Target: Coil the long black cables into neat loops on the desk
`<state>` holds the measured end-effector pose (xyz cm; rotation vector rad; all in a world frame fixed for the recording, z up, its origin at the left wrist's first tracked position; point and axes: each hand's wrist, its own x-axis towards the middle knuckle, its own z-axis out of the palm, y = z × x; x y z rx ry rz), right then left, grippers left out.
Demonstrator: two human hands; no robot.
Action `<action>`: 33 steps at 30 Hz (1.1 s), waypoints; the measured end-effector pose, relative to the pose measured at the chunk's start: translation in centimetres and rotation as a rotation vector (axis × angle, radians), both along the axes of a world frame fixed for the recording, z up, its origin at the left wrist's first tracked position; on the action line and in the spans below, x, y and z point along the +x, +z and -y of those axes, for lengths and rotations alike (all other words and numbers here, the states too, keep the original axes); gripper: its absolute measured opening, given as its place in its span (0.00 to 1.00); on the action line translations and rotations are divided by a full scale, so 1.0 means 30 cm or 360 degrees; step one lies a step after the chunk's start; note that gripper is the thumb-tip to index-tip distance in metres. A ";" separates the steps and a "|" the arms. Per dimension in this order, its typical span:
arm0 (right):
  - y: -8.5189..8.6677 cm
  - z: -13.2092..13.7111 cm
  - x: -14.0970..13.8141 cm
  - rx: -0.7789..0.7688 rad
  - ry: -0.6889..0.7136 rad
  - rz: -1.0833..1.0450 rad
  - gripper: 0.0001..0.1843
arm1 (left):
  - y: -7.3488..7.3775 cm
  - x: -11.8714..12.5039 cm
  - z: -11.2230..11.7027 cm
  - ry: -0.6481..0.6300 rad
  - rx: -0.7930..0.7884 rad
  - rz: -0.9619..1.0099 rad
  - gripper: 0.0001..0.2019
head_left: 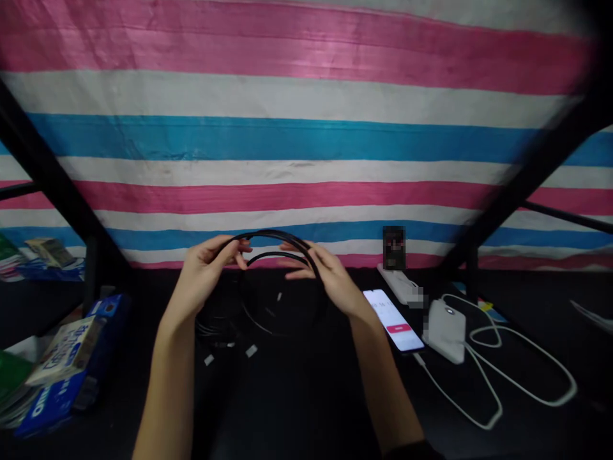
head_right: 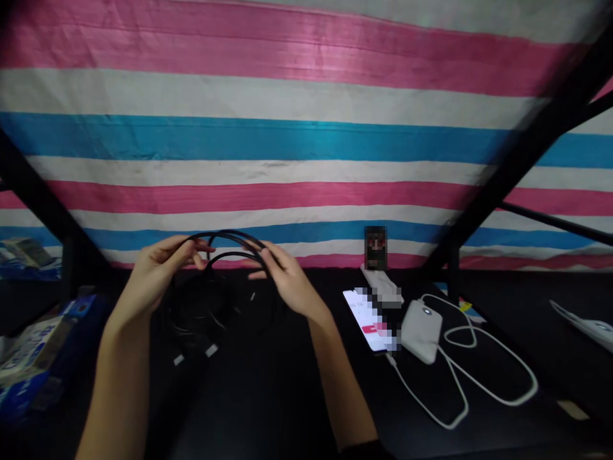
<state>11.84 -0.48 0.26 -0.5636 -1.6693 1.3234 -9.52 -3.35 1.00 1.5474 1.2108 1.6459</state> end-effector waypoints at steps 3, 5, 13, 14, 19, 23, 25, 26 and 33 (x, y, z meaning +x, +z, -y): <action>0.000 0.015 -0.026 -0.0235 0.0212 0.0118 0.27 | -0.009 0.051 -0.004 0.0236 0.0140 -0.0042 0.11; 0.007 0.018 -0.016 -0.0278 0.0241 0.0144 0.35 | -0.014 0.062 0.002 0.0397 0.0215 -0.0057 0.11; 0.044 0.025 0.070 0.0049 -0.0080 0.0224 0.23 | -0.013 0.098 0.029 0.0514 0.0439 -0.0406 0.13; 0.044 0.026 0.075 0.0090 -0.0103 0.0204 0.21 | -0.019 0.105 0.024 0.0432 0.0480 -0.0516 0.17; 0.041 0.051 0.092 0.0220 0.0058 0.0254 0.16 | -0.066 0.142 -0.038 0.0110 0.0455 -0.0687 0.46; 0.034 0.049 0.091 0.0252 -0.0266 0.0057 0.15 | -0.092 0.152 -0.082 0.0049 0.0131 -0.0108 0.10; 0.022 0.021 0.080 0.0243 -0.0465 -0.0097 0.13 | -0.094 0.150 -0.085 0.0020 0.0001 0.0140 0.16; 0.013 0.001 0.071 0.0237 -0.0533 -0.0157 0.12 | -0.093 0.149 -0.082 0.0019 -0.0013 0.0246 0.20; -0.049 -0.089 -0.016 0.0146 -0.0733 -0.0280 0.10 | -0.089 0.166 -0.070 0.0142 0.0131 0.0865 0.23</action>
